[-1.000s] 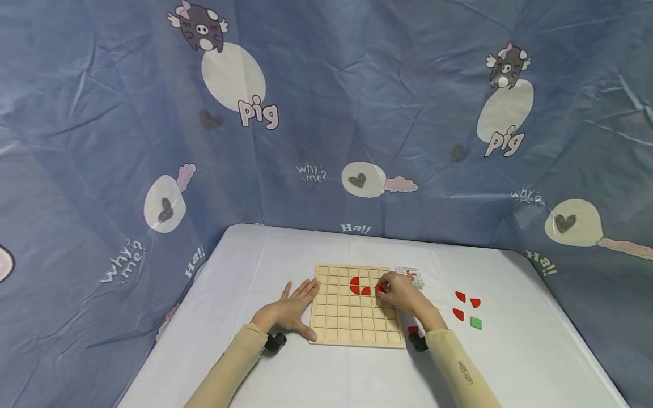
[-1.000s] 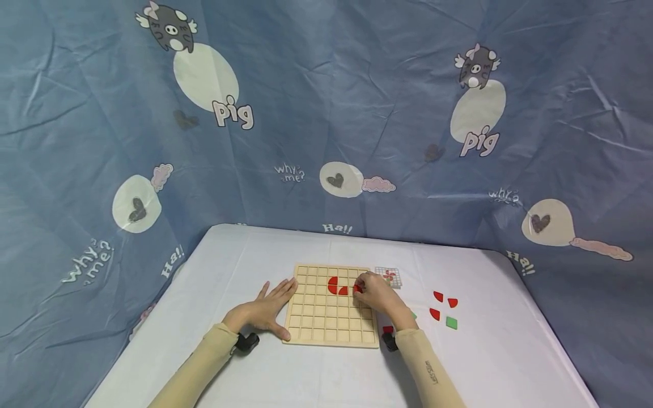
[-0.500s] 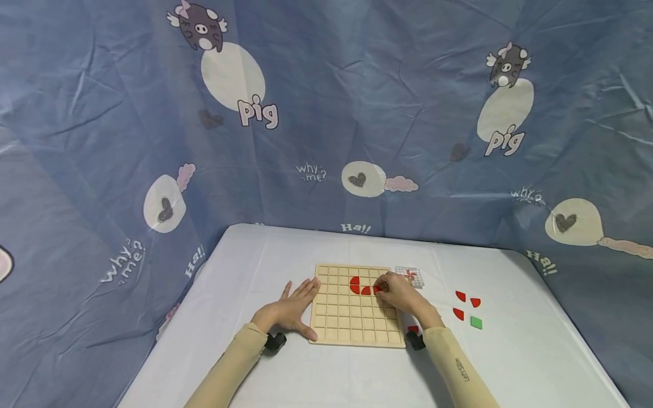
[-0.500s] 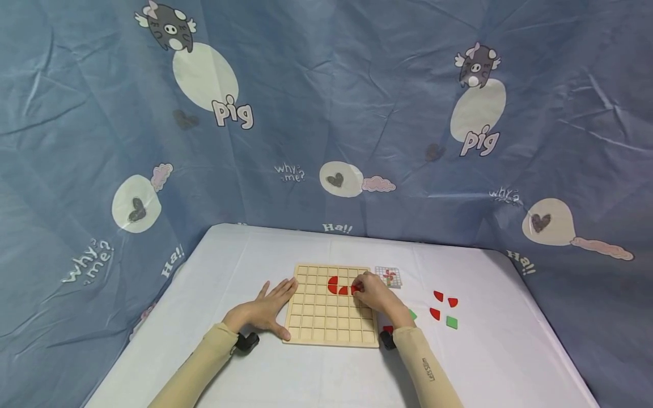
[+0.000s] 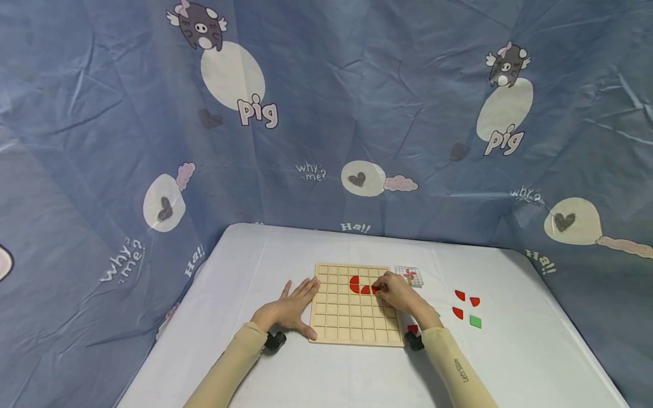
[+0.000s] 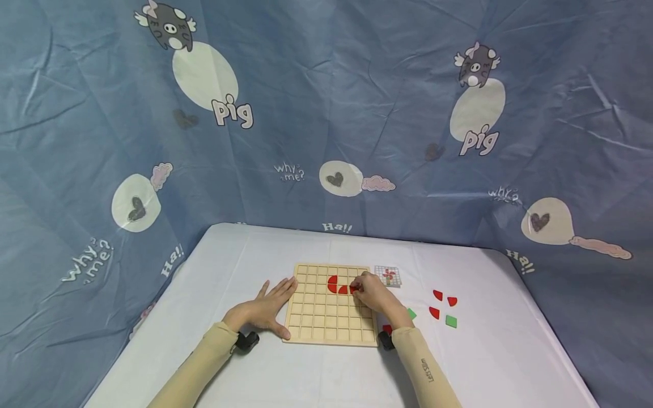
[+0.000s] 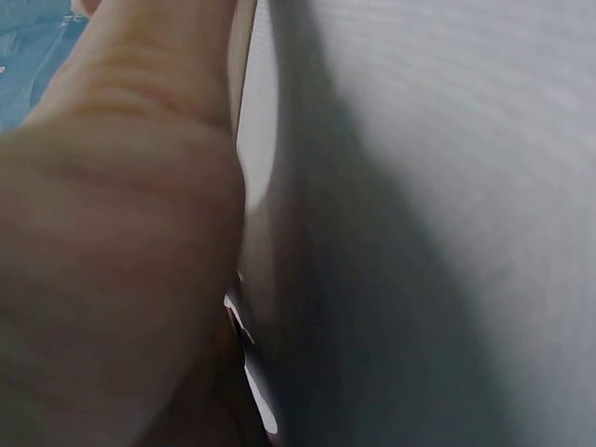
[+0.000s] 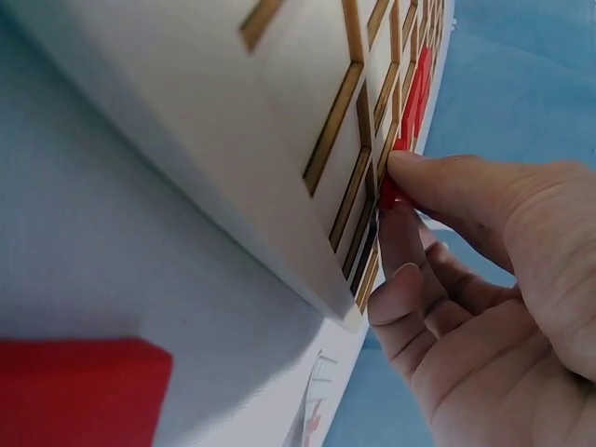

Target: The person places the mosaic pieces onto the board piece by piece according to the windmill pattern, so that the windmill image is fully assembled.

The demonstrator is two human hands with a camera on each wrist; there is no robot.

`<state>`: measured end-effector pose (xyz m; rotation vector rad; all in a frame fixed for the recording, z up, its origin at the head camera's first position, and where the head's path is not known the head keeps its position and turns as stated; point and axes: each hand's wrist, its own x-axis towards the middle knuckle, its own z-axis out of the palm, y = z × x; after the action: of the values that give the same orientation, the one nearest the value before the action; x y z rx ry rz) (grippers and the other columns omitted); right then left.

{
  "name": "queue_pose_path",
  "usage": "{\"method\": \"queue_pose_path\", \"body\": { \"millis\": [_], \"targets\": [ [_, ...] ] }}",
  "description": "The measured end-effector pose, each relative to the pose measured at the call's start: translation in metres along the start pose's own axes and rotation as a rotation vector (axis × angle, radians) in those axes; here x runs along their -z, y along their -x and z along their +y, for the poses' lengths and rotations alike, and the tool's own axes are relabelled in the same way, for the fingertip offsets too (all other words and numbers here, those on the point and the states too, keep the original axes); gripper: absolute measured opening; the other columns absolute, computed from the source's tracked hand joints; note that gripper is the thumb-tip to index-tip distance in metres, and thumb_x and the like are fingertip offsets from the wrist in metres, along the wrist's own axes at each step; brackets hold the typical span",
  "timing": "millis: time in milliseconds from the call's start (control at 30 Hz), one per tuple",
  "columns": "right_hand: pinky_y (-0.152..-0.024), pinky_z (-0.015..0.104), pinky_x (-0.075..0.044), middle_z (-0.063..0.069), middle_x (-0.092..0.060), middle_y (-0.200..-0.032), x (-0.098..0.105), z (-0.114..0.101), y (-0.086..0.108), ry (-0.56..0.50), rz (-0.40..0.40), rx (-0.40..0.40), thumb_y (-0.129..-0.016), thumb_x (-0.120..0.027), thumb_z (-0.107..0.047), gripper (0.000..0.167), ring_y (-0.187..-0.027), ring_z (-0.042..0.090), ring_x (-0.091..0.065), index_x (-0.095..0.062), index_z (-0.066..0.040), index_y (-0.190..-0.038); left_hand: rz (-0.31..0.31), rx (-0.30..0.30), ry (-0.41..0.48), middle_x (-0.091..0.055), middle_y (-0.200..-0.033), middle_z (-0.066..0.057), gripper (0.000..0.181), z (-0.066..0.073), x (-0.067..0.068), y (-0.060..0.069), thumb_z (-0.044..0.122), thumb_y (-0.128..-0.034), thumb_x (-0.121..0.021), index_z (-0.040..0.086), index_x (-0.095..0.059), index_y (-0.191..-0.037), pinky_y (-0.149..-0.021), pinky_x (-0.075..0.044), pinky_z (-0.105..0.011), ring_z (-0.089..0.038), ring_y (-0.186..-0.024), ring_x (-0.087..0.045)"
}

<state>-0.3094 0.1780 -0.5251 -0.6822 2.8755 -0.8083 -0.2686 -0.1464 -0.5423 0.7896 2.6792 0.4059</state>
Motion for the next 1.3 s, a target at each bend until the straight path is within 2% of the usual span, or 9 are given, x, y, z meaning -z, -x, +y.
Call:
{"method": "queue_pose_path", "body": {
  "millis": [200,400,633,1000,1167,1300],
  "targets": [
    [-0.068,0.025,-0.051,0.002,-0.064,-0.093,0.000,0.000,-0.002,-0.029,0.001,-0.004,-0.086,-0.069,-0.004,0.012,-0.078,0.009,-0.057,-0.071,-0.007,-0.098,-0.003,0.001,-0.012,0.005,-0.164,-0.010,0.135,-0.001,0.000,-0.001,0.071,-0.0625,-0.074,0.006,-0.001,-0.155,-0.116,0.006,-0.064,-0.030,-0.151,0.004],
    [-0.073,0.026,-0.053,-0.001,-0.066,-0.092,0.000,0.001,-0.003,-0.068,0.002,-0.050,-0.086,-0.071,-0.006,0.010,-0.082,0.009,-0.060,-0.072,-0.010,-0.096,-0.004,-0.003,-0.002,0.005,-0.164,-0.009,0.134,0.000,0.000,-0.001,0.070,-0.0628,-0.074,0.007,0.000,-0.155,-0.116,0.007,-0.064,-0.029,-0.151,0.004],
    [-0.067,0.027,-0.052,0.002,-0.065,-0.089,-0.004,-0.001,-0.002,-0.045,0.042,-0.021,-0.085,-0.072,-0.007,0.009,-0.078,0.010,-0.058,-0.072,-0.008,-0.094,0.002,-0.006,-0.008,0.004,-0.164,-0.009,0.134,0.000,0.000,-0.001,0.071,-0.0627,-0.074,0.006,-0.001,-0.155,-0.117,0.006,-0.063,-0.029,-0.151,0.003],
    [-0.073,0.029,-0.052,0.001,-0.064,-0.098,-0.006,-0.003,-0.002,-0.090,0.037,-0.088,-0.086,-0.071,-0.009,0.019,-0.084,0.010,-0.058,-0.069,-0.006,-0.104,0.002,0.005,-0.007,0.005,-0.164,-0.008,0.136,-0.001,-0.001,-0.002,0.072,-0.0604,-0.073,0.007,0.000,-0.155,-0.117,0.007,-0.062,-0.028,-0.151,0.003],
    [-0.069,0.027,-0.051,0.002,-0.063,-0.097,0.000,-0.001,0.004,-0.105,0.065,-0.089,-0.089,-0.069,-0.012,0.023,-0.083,0.011,-0.058,-0.067,-0.004,-0.110,0.000,0.004,-0.003,0.006,-0.164,-0.007,0.135,-0.002,-0.001,-0.002,0.072,-0.0610,-0.074,0.009,0.000,-0.156,-0.117,0.007,-0.063,-0.028,-0.151,0.003],
    [-0.065,0.025,-0.049,0.002,-0.063,-0.091,0.014,0.005,0.012,-0.106,0.127,-0.097,-0.090,-0.068,-0.013,0.017,-0.078,0.011,-0.056,-0.067,-0.005,-0.105,0.003,0.006,-0.002,0.005,-0.164,-0.007,0.135,-0.001,-0.001,-0.001,0.071,-0.0608,-0.074,0.008,0.000,-0.156,-0.117,0.007,-0.063,-0.028,-0.151,0.003]
  ]
}}
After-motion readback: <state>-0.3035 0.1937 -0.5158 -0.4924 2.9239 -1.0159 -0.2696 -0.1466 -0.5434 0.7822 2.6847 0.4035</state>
